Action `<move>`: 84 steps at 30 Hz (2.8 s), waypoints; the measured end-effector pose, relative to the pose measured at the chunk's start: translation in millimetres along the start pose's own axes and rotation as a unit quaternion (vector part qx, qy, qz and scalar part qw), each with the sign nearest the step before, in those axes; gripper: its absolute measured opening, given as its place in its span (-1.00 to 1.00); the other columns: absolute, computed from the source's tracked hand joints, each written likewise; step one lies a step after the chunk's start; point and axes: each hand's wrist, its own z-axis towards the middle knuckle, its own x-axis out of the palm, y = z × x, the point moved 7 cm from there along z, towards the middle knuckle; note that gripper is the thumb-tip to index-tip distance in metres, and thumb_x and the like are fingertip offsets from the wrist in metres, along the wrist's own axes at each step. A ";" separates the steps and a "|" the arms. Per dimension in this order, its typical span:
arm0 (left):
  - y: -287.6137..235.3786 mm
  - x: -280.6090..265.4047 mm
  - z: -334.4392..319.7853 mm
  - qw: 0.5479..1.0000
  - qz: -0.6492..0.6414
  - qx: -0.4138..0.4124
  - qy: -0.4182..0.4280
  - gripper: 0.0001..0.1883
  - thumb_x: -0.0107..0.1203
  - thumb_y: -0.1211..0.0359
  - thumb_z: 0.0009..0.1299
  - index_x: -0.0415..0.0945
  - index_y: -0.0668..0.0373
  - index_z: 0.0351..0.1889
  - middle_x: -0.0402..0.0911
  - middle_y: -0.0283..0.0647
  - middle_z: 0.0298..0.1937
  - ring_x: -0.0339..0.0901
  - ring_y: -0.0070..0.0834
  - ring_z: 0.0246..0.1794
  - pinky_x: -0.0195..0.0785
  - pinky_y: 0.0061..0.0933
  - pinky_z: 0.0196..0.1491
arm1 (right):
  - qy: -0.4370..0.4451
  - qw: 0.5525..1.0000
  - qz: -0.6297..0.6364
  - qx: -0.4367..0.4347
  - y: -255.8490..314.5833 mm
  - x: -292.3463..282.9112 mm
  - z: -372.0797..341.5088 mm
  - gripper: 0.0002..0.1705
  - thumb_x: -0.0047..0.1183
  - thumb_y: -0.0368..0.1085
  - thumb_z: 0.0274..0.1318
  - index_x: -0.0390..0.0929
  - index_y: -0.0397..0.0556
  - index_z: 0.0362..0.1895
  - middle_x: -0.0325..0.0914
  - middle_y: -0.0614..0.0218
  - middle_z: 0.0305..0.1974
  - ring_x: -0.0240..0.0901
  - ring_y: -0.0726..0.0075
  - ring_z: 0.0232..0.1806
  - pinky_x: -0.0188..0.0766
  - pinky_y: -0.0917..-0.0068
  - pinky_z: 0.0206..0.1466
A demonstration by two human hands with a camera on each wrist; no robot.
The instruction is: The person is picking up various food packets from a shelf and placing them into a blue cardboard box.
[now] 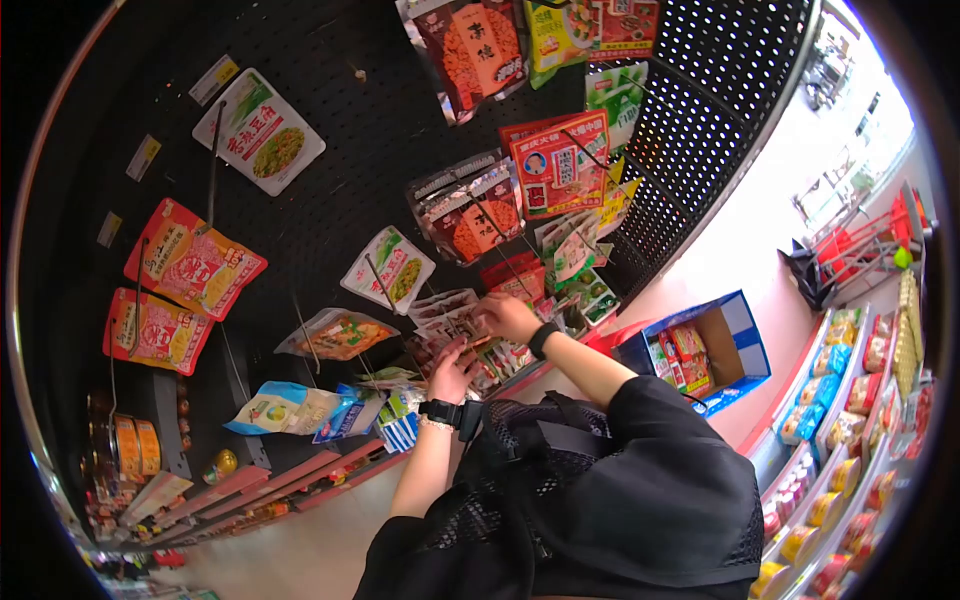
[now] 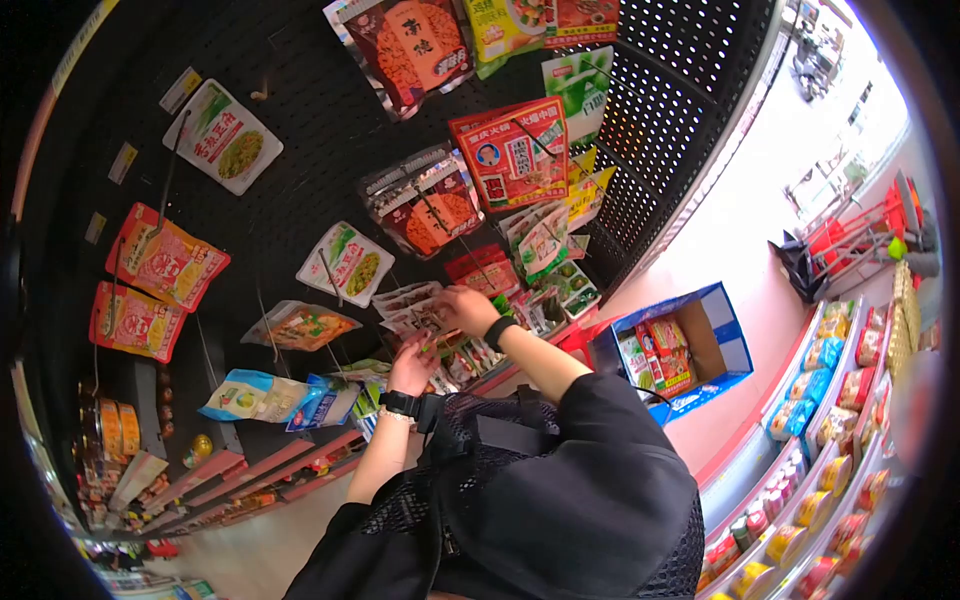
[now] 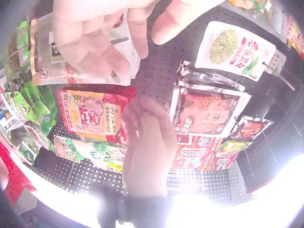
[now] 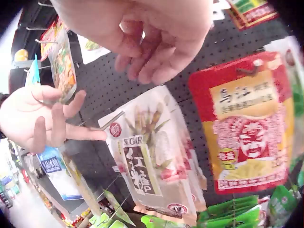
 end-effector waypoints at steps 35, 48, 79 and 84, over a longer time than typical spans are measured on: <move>176.5 -354.3 -153.5 0.908 -0.109 -0.124 -0.386 -0.81 -0.28 0.50 0.10 0.35 0.13 -0.39 0.50 -0.25 -0.51 0.48 -0.35 -0.49 0.39 -0.18 -0.34 | 0.006 0.660 -0.336 0.672 2.0 -104.7 -356.1 -0.35 -0.08 -0.22 -0.29 0.12 -0.09 0.03 0.19 0.09 -0.10 0.01 0.07 0.05 -0.49 -0.25 0.10; 278.9 -189.0 -216.9 0.901 -0.102 -0.082 -0.414 -0.81 -0.25 0.41 0.07 0.33 0.15 -0.37 0.42 -0.24 -0.43 0.37 -0.38 -0.46 0.31 -0.19 -0.37 | -0.094 0.889 -0.306 0.328 -35.7 -200.5 -407.6 -0.84 -0.16 -0.26 -0.13 0.32 -0.07 -0.60 0.36 0.19 -0.62 0.30 0.09 -0.46 0.12 0.09 -0.18; 377.0 -151.0 -299.1 0.877 -0.156 -0.083 -0.447 -0.80 -0.31 0.47 0.10 0.39 0.13 -0.51 0.52 -0.23 -0.50 0.47 -0.33 -0.48 0.36 -0.24 -0.31 | -0.050 0.848 -0.435 0.299 -54.7 -213.4 -421.3 -0.84 -0.18 -0.22 -0.19 0.41 0.07 -0.66 0.42 0.38 -0.58 0.31 0.29 -0.41 0.05 0.26 -0.27; 350.3 -174.9 -278.9 0.913 -0.150 -0.096 -0.367 -0.79 -0.31 0.43 0.11 0.41 0.13 -0.54 0.52 -0.24 -0.51 0.47 -0.34 -0.46 0.35 -0.23 -0.30 | -0.049 0.837 -0.446 0.313 -56.5 -208.0 -421.2 -0.86 -0.17 -0.24 -0.21 0.42 0.10 -0.67 0.42 0.42 -0.58 0.31 0.32 -0.39 0.07 0.30 -0.27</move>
